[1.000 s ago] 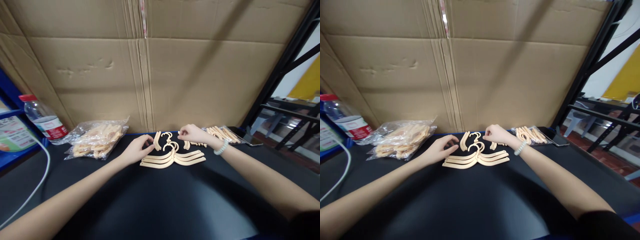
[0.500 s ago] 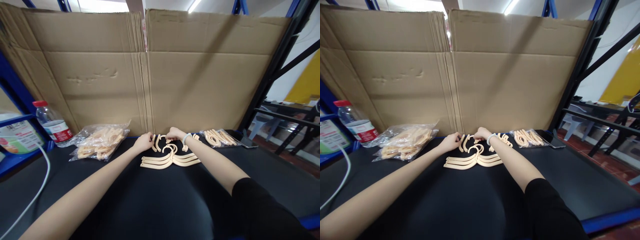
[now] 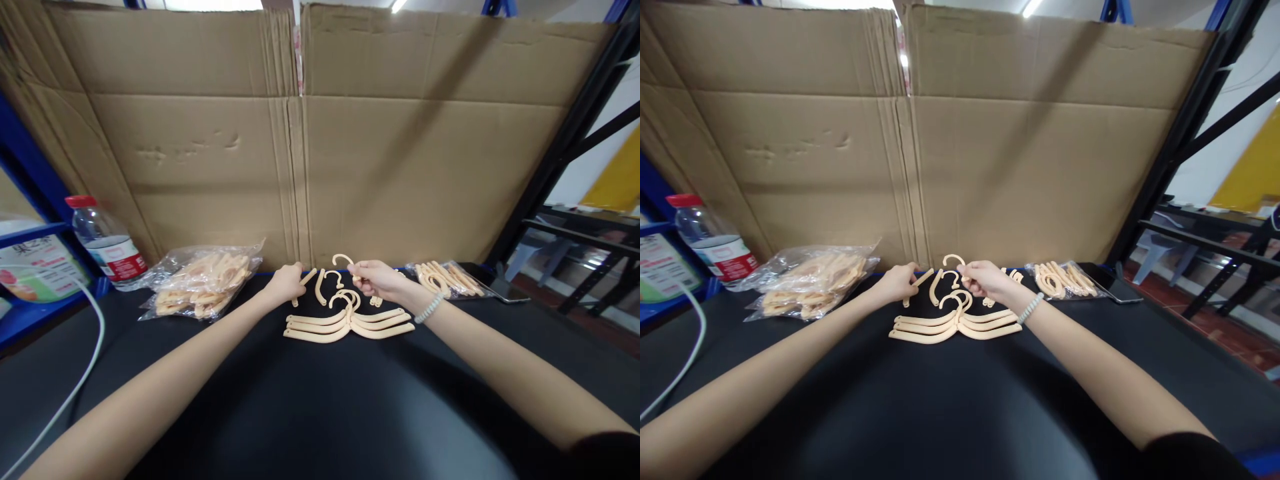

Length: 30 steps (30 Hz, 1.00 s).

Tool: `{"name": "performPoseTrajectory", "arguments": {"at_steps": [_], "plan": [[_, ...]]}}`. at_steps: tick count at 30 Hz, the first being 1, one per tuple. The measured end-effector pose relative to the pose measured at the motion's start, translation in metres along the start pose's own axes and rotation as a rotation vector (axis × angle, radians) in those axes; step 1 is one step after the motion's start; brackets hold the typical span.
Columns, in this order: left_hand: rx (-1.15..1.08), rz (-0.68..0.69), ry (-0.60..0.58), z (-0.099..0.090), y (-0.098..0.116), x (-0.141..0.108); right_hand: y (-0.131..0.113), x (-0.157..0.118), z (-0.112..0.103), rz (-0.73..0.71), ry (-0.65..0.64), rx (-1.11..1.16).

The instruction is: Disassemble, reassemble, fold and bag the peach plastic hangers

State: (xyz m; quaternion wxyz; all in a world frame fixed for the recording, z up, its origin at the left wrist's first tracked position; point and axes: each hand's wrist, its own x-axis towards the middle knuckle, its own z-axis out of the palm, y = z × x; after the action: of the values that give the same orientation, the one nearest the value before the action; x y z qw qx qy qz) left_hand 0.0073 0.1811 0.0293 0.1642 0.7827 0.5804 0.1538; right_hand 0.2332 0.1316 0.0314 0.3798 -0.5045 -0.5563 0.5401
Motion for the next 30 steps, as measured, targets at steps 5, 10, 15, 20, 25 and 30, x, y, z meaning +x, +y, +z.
{"name": "performPoseTrajectory", "arguments": {"at_steps": [5,10,15,20,25,30], "plan": [[-0.297,0.123,0.100,-0.006,0.010,-0.038,0.013,-0.048,0.018,-0.080,-0.089,0.169],[-0.690,0.257,0.144,0.018,0.026,-0.101,0.034,-0.075,0.032,-0.135,-0.126,0.344],[-0.978,0.331,0.204,0.045,0.026,-0.137,0.044,-0.089,0.035,-0.136,-0.141,0.357],[-0.956,0.410,0.214,0.053,0.020,-0.140,0.039,-0.097,0.040,-0.032,-0.290,0.416],[-0.890,0.484,0.227,0.053,0.019,-0.142,0.039,-0.097,0.041,0.043,-0.311,0.423],[-0.829,0.534,0.267,0.052,0.020,-0.142,0.040,-0.095,0.041,0.057,-0.300,0.407]]}}
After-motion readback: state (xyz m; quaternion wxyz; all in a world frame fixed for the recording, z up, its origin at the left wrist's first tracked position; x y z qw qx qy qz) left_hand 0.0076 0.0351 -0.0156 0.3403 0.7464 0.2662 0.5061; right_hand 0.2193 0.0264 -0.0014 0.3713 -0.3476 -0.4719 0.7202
